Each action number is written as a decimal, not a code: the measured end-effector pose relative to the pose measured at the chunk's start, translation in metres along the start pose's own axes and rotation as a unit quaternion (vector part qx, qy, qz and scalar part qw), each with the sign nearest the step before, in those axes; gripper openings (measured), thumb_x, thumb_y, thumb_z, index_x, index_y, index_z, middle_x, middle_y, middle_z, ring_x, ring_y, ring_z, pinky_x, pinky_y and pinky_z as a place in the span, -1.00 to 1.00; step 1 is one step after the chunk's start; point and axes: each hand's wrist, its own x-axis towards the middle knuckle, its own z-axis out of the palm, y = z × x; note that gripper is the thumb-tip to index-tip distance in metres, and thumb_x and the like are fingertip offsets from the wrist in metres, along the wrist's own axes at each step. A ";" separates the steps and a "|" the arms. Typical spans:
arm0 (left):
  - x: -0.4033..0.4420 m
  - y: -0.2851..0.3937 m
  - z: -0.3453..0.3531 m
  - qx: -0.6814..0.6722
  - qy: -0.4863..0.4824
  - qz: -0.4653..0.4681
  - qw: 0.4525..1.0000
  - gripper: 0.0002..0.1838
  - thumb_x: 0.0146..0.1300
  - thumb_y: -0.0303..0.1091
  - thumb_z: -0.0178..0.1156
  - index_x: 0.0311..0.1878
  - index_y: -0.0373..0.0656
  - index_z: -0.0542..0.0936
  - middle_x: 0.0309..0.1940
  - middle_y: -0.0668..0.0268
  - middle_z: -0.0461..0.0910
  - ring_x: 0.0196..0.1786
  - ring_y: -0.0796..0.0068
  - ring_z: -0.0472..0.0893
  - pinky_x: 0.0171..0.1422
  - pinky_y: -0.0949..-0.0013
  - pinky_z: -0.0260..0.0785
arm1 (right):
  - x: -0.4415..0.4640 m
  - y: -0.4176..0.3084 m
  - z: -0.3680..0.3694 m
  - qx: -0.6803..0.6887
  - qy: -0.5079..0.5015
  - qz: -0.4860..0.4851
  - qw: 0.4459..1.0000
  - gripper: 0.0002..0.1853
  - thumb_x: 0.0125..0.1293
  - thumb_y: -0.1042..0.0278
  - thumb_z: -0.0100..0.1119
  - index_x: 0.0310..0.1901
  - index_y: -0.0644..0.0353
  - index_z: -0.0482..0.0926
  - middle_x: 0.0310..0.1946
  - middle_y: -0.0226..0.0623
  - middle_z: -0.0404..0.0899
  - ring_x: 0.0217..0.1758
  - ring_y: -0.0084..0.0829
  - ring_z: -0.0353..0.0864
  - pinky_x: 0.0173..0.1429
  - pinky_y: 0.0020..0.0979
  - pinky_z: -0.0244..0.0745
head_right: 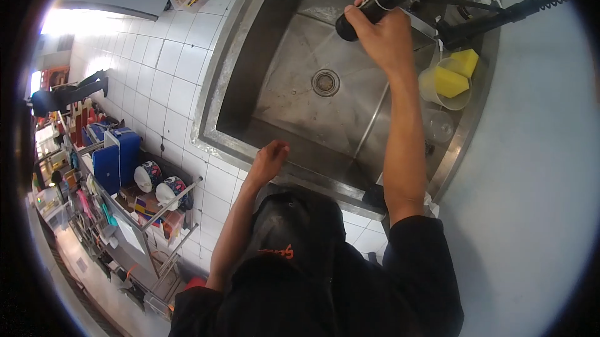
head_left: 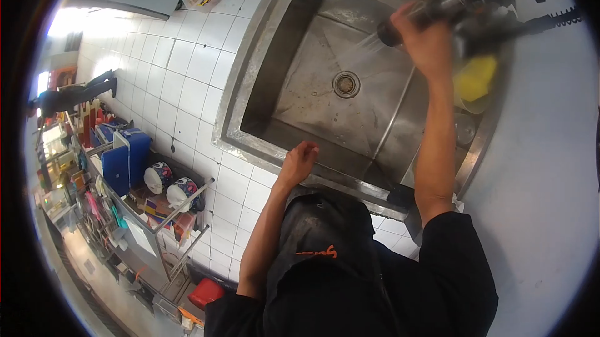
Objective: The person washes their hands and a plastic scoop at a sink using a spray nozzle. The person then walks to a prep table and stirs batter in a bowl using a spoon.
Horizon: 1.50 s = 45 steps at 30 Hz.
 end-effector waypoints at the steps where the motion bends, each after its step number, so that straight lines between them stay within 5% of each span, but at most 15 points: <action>1: 0.000 -0.003 0.001 0.001 0.003 0.001 1.000 -0.70 0.35 -0.20 0.17 -0.03 -0.24 0.60 -0.30 0.01 0.68 -0.17 0.10 0.70 -0.07 0.21 0.48 | 0.000 -0.001 -0.002 0.000 -0.003 0.007 1.000 -0.77 0.18 0.24 0.34 -0.30 0.24 0.60 -0.50 -0.38 0.62 -0.39 -0.54 0.59 -0.20 -0.42 0.47; 8: -0.002 -0.001 -0.002 -0.063 0.008 0.010 0.998 -0.68 0.43 -0.18 0.13 -0.02 -0.26 0.60 -0.26 0.10 0.70 -0.14 0.26 0.70 -0.02 0.28 0.50 | 0.000 -0.002 0.001 -0.004 -0.004 -0.002 1.000 -0.78 0.19 0.24 0.33 -0.30 0.23 0.61 -0.51 -0.39 0.61 -0.39 -0.56 0.58 -0.22 -0.43 0.46; 11: -0.003 -0.020 -0.007 -0.278 0.044 -0.011 0.959 -0.66 0.46 -0.15 0.11 0.01 -0.26 0.59 -0.19 0.21 0.68 -0.13 0.38 0.67 0.00 0.33 0.50 | -0.004 -0.013 0.007 0.023 -0.015 0.025 0.999 -0.78 0.20 0.24 0.33 -0.29 0.23 0.62 -0.51 -0.41 0.61 -0.39 -0.56 0.58 -0.22 -0.44 0.46; 16: -0.029 -0.036 -0.062 -0.390 0.193 -0.098 0.895 -0.68 0.46 -0.13 0.10 0.02 -0.19 0.57 -0.21 0.32 0.61 -0.21 0.51 0.61 -0.08 0.44 0.48 | -0.008 -0.017 0.010 0.051 -0.036 0.047 0.997 -0.79 0.20 0.24 0.33 -0.30 0.21 0.62 -0.55 -0.45 0.58 -0.47 -0.62 0.54 -0.32 -0.49 0.41; 24: -0.100 -0.139 -0.114 -0.382 0.383 -0.181 0.821 -0.69 0.41 -0.16 0.08 0.03 -0.16 0.56 -0.21 0.31 0.58 -0.27 0.50 0.58 -0.19 0.47 0.43 | -0.020 -0.031 0.015 0.149 -0.053 0.059 0.986 -0.81 0.22 0.27 0.32 -0.31 0.22 0.60 -0.57 -0.45 0.56 -0.61 -0.66 0.48 -0.54 -0.55 0.36; 30: -0.200 -0.303 -0.060 -0.233 0.189 -0.393 0.869 -0.72 0.37 -0.24 0.03 0.03 -0.18 0.53 -0.18 0.27 0.62 -0.26 0.48 0.59 -0.26 0.38 0.45 | -0.026 -0.045 0.025 0.200 -0.050 0.066 0.976 -0.81 0.23 0.28 0.31 -0.31 0.23 0.60 -0.55 -0.43 0.58 -0.63 -0.65 0.49 -0.57 -0.57 0.37; 34: -0.271 -0.326 -0.004 -0.244 0.107 -0.545 0.795 -0.64 0.40 -0.18 0.01 0.10 -0.23 0.50 -0.05 0.18 0.65 -0.04 0.21 0.61 -0.01 0.08 0.47 | -0.024 -0.050 0.028 0.199 -0.035 0.053 0.978 -0.81 0.23 0.27 0.31 -0.30 0.22 0.60 -0.54 -0.43 0.59 -0.59 -0.64 0.52 -0.55 -0.56 0.40; 38: -0.323 -0.352 0.030 -0.362 0.012 -0.558 0.747 -0.62 0.42 -0.20 0.00 0.16 -0.21 0.52 -0.02 0.14 0.65 0.00 0.16 0.63 0.07 0.03 0.48 | -0.021 -0.051 0.033 0.202 -0.025 0.056 0.977 -0.81 0.23 0.26 0.32 -0.28 0.21 0.61 -0.49 -0.42 0.61 -0.51 -0.64 0.56 -0.51 -0.56 0.45; 45: -0.347 -0.342 0.044 -0.357 0.022 -0.505 0.785 -0.63 0.41 -0.20 0.02 0.12 -0.22 0.55 -0.06 0.14 0.66 -0.04 0.18 0.64 0.03 0.06 0.51 | -0.017 -0.048 0.032 0.167 -0.014 0.081 0.982 -0.80 0.22 0.24 0.33 -0.27 0.19 0.62 -0.47 -0.43 0.61 -0.47 -0.63 0.58 -0.50 -0.55 0.46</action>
